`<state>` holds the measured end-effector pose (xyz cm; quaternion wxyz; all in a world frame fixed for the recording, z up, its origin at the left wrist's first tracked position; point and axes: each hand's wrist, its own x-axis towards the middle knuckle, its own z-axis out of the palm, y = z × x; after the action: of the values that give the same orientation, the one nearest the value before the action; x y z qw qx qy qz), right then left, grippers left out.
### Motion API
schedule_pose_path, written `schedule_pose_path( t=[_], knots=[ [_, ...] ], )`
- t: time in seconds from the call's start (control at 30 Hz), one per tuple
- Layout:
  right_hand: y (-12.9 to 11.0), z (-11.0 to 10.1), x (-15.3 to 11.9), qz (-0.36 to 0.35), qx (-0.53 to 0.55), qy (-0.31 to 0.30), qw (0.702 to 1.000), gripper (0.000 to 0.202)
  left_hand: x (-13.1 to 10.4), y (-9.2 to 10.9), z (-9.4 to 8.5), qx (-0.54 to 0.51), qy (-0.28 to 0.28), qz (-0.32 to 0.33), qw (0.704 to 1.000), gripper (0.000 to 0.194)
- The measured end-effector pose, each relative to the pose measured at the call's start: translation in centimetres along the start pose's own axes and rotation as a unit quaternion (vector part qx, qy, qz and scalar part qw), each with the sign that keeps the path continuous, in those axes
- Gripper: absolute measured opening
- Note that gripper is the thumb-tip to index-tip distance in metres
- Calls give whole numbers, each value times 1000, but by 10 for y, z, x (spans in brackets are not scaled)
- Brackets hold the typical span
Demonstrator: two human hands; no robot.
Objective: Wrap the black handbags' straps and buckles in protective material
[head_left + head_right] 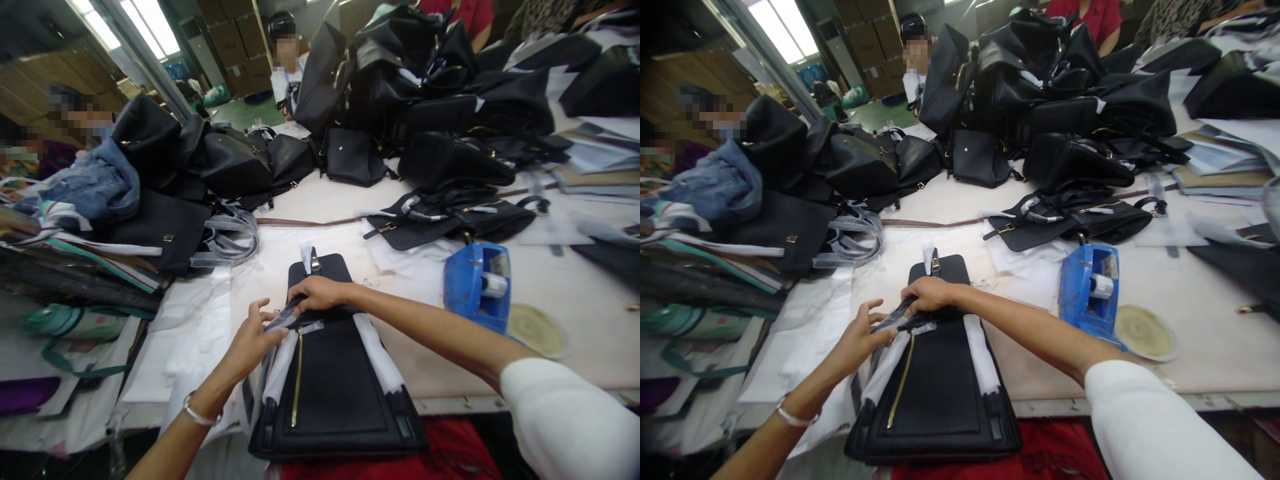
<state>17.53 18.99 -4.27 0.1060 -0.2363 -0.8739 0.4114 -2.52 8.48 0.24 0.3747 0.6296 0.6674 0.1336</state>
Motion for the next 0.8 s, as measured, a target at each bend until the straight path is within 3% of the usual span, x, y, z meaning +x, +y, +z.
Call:
schedule_pose_path(
  t=[0.1, 0.2, 0.37, 0.5, 0.8],
  knots=[
    [1, 3, -1, -18, -31, 20, 999, 25, 2, 5, -13, -144, -152, -28, 978, 47],
    [2, 5, -3, -32, -43, 32, 998, 26, 6, 8, -19, -175, -206, -42, 962, 47],
    [2, 1, -9, -23, -22, 11, 999, 39, 23, -4, -10, -127, -143, -28, 981, 38],
    [3, -1, -11, -15, 32, 38, 999, 34, 31, -13, -2, -99, -59, 10, 993, 24],
    [9, -1, -9, -5, -39, 69, 997, 19, 21, 2, 1, 44, 31, 42, 998, 20]
  ],
)
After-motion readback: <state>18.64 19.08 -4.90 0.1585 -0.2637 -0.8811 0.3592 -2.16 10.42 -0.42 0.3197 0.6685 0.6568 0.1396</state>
